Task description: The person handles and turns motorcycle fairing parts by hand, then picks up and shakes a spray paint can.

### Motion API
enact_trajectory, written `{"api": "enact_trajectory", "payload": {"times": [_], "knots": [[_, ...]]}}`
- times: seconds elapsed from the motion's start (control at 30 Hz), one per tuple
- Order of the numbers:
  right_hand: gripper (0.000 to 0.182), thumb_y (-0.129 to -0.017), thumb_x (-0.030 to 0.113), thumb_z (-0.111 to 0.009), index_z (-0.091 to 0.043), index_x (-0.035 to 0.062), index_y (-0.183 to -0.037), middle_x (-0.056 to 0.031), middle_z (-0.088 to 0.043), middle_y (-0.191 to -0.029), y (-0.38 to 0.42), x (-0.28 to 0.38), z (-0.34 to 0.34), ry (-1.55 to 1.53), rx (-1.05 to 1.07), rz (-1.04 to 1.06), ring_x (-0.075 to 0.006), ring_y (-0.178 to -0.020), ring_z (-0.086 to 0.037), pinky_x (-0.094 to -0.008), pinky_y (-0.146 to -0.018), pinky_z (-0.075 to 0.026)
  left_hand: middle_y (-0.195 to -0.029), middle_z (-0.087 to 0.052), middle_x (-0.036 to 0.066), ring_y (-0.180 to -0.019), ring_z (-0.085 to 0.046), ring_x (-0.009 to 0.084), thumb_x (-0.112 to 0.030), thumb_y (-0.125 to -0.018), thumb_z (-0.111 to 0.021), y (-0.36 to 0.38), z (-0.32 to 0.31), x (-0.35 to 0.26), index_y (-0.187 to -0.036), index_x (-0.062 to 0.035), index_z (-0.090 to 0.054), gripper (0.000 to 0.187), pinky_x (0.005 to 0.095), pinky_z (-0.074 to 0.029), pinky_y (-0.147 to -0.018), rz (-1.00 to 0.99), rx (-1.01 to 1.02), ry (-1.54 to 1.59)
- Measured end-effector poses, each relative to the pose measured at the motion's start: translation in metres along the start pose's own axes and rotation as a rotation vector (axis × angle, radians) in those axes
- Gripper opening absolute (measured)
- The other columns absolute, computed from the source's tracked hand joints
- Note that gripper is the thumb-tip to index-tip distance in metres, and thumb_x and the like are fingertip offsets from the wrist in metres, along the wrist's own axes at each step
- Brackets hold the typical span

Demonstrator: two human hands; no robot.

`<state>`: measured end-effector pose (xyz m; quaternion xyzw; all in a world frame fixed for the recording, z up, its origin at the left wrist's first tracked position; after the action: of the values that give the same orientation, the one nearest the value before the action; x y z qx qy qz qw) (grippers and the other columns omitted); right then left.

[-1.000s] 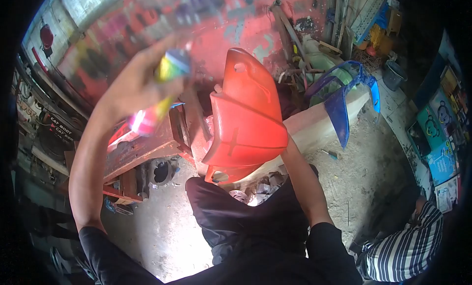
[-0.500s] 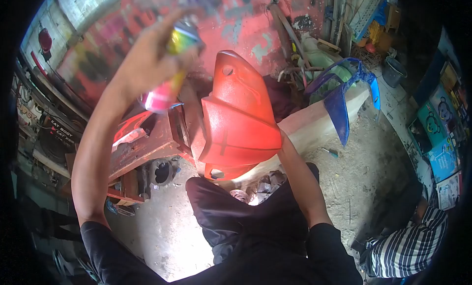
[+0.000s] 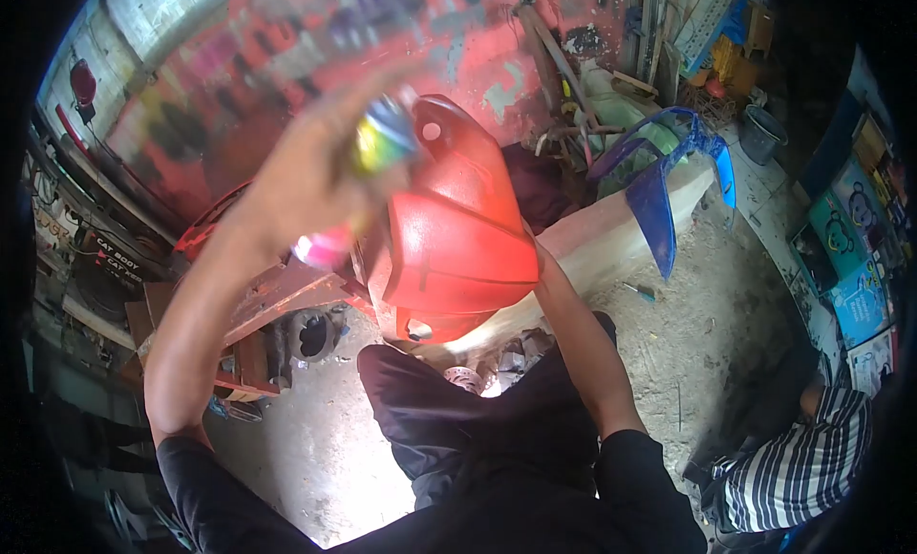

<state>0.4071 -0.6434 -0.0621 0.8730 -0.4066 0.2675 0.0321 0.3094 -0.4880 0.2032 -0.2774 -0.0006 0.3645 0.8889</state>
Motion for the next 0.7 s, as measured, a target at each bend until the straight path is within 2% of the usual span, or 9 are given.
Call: {"api": "enact_trajectory", "payload": {"times": [0.03, 0.13, 0.27, 0.33, 0.43, 0.47, 0.53, 0.67, 0.7], "knots": [[0.065, -0.102, 0.056, -0.036, -0.045, 0.0071, -0.144, -0.0128, -0.055, -0.138, -0.001, -0.001, -0.001, -0.007, -0.001, -0.006, -0.0262, -0.121, -0.060, -0.0437, -0.107, -0.047, -0.102, -0.066, 0.013, -0.091, -0.064, 0.0216, -0.006, -0.079, -0.072, -0.006, 0.012, 0.003, -0.148, -0.0159, -0.043, 0.075, 0.0345, -0.051, -0.089, 0.087, -0.028, -0.028], [0.065, -0.102, 0.056, -0.036, -0.045, 0.0070, -0.143, -0.0128, -0.056, -0.138, -0.002, -0.004, -0.005, -0.020, 0.013, -0.013, -0.0261, -0.121, -0.060, -0.0436, -0.107, -0.047, -0.097, -0.066, 0.015, -0.088, -0.065, 0.0262, -0.019, -0.086, -0.068, -0.033, 0.033, 0.048, -0.136, -0.0138, -0.053, 0.053, 0.0374, -0.052, -0.083, 0.180, -0.238, -0.215], [0.064, -0.102, 0.055, -0.036, -0.046, 0.0068, -0.143, -0.0128, -0.056, -0.137, -0.002, -0.004, -0.003, -0.023, 0.016, -0.005, -0.0260, -0.120, -0.060, -0.0434, -0.107, -0.047, -0.101, -0.065, 0.016, -0.089, -0.065, 0.0306, -0.022, -0.086, -0.067, -0.034, 0.017, 0.048, -0.133, -0.0122, -0.055, 0.049, 0.0407, -0.052, -0.084, 0.188, -0.209, -0.337], [0.064, -0.102, 0.055, -0.036, -0.046, 0.0067, -0.143, -0.0128, -0.056, -0.137, 0.001, -0.004, -0.004, -0.029, 0.018, -0.002, -0.0259, -0.120, -0.060, -0.0433, -0.107, -0.048, -0.107, -0.063, 0.018, -0.096, -0.064, 0.0345, -0.024, -0.084, -0.070, -0.021, -0.006, 0.027, -0.133, -0.0144, -0.055, 0.053, 0.0431, -0.050, -0.087, 0.042, 0.003, -0.206], [0.063, -0.102, 0.054, -0.036, -0.046, 0.0066, -0.143, -0.0128, -0.057, -0.137, 0.005, -0.003, -0.003, -0.034, 0.016, -0.005, -0.0258, -0.120, -0.061, -0.0432, -0.106, -0.048, -0.109, -0.062, 0.019, -0.101, -0.062, 0.0364, -0.028, -0.083, -0.071, -0.019, -0.012, 0.024, -0.134, -0.0178, -0.054, 0.055, 0.0441, -0.049, -0.090, -0.019, 0.039, -0.118], [0.063, -0.102, 0.054, -0.036, -0.047, 0.0065, -0.143, -0.0128, -0.057, -0.137, 0.005, -0.002, -0.003, -0.033, 0.016, -0.005, -0.0257, -0.120, -0.061, -0.0431, -0.106, -0.048, -0.109, -0.062, 0.019, -0.101, -0.062, 0.0364, -0.028, -0.083, -0.071, -0.022, -0.006, 0.026, -0.134, -0.0178, -0.054, 0.055, 0.0441, -0.049, -0.090, -0.015, 0.040, -0.113], [0.063, -0.103, 0.054, -0.037, -0.047, 0.0064, -0.143, -0.0128, -0.057, -0.137, 0.004, -0.003, -0.002, -0.032, 0.015, -0.008, -0.0256, -0.119, -0.061, -0.0431, -0.106, -0.048, -0.110, -0.060, 0.024, -0.099, -0.063, 0.0439, -0.040, -0.083, -0.069, -0.037, 0.020, 0.038, -0.136, -0.0241, -0.052, 0.058, 0.0504, -0.051, -0.087, 0.115, -0.148, -0.362], [0.062, -0.103, 0.053, -0.037, -0.047, 0.0062, -0.142, -0.0127, -0.058, -0.136, 0.009, -0.001, -0.009, -0.048, 0.019, -0.004, -0.0255, -0.119, -0.061, -0.0429, -0.106, -0.048, -0.113, -0.059, 0.025, -0.099, -0.063, 0.0452, -0.039, -0.083, -0.069, -0.050, 0.027, 0.044, -0.136, -0.0226, -0.052, 0.058, 0.0512, -0.051, -0.086, 0.193, -0.238, -0.404], [0.062, -0.103, 0.053, -0.037, -0.047, 0.0062, -0.142, -0.0127, -0.058, -0.136, 0.011, 0.001, -0.010, -0.055, 0.017, -0.002, -0.0254, -0.119, -0.061, -0.0428, -0.106, -0.048, -0.113, -0.061, 0.023, -0.100, -0.064, 0.0415, -0.033, -0.082, -0.070, -0.046, 0.015, 0.041, -0.136, -0.0205, -0.051, 0.058, 0.0478, -0.051, -0.088, 0.191, -0.144, -0.412]]}}
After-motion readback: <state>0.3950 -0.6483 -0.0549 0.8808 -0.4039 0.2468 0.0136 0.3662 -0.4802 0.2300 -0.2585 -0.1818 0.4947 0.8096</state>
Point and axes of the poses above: each hand's wrist, its own y-axis away from the middle knuckle, its own z-axis out of the back of the hand, x = y × z, the point moved 2 cm from there along -y, towards the middle knuckle
